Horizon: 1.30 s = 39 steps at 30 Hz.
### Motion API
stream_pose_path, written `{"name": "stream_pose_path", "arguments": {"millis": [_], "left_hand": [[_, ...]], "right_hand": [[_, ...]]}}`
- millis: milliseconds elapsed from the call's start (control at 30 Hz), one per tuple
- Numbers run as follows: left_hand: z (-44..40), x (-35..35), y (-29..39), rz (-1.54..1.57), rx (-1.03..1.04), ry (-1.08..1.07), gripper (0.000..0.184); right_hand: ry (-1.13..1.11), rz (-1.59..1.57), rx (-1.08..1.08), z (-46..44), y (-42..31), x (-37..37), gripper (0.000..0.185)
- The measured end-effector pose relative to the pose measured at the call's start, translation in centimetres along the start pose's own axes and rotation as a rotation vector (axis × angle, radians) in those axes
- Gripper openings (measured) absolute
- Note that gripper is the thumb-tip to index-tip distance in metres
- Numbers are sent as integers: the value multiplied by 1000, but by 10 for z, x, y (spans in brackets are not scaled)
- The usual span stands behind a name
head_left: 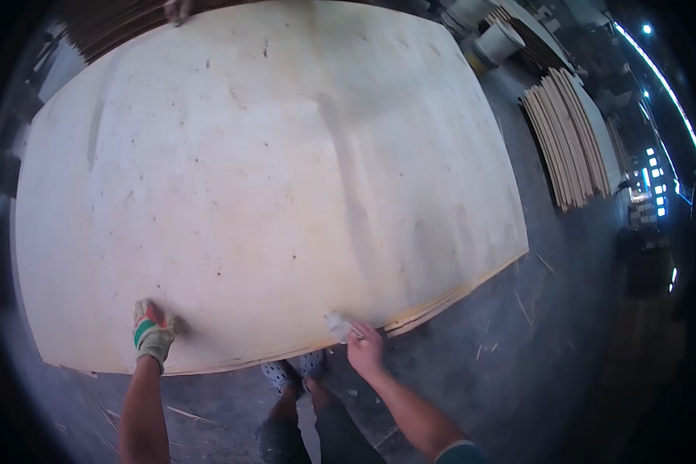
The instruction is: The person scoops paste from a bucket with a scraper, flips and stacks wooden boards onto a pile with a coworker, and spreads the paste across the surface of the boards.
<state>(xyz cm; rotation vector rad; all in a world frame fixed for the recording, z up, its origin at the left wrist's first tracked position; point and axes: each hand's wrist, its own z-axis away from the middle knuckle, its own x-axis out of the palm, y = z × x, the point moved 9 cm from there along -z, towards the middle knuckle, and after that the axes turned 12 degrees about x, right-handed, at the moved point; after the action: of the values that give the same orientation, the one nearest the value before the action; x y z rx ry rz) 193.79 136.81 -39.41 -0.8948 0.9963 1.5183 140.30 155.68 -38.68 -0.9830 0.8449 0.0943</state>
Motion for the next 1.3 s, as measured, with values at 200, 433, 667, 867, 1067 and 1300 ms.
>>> {"name": "stream_pose_path", "arguments": {"millis": [200,433,667,867,1067,1300], "left_hand": [[22,33,-37,50,-12,-120,104],[20,43,-47,22,28,-164,95],[18,49,-83,219,44,-143,67],[-6,-43,-141,301,86,-193,56],[-1,-31,-360,-75,-84,-19,81],[17,-32,-376,101,-51,-149,95]], "right_hand": [[-93,-499,331,-94,-31,10,31],[-67,190,-464,-174,-107,57,17],[-557,-17,152,9,-42,110,18],[-415,-1150,636,70,-179,254,28],[54,260,-381,-13,-327,337,24],[-336,350,-595,107,-245,285,46]]}}
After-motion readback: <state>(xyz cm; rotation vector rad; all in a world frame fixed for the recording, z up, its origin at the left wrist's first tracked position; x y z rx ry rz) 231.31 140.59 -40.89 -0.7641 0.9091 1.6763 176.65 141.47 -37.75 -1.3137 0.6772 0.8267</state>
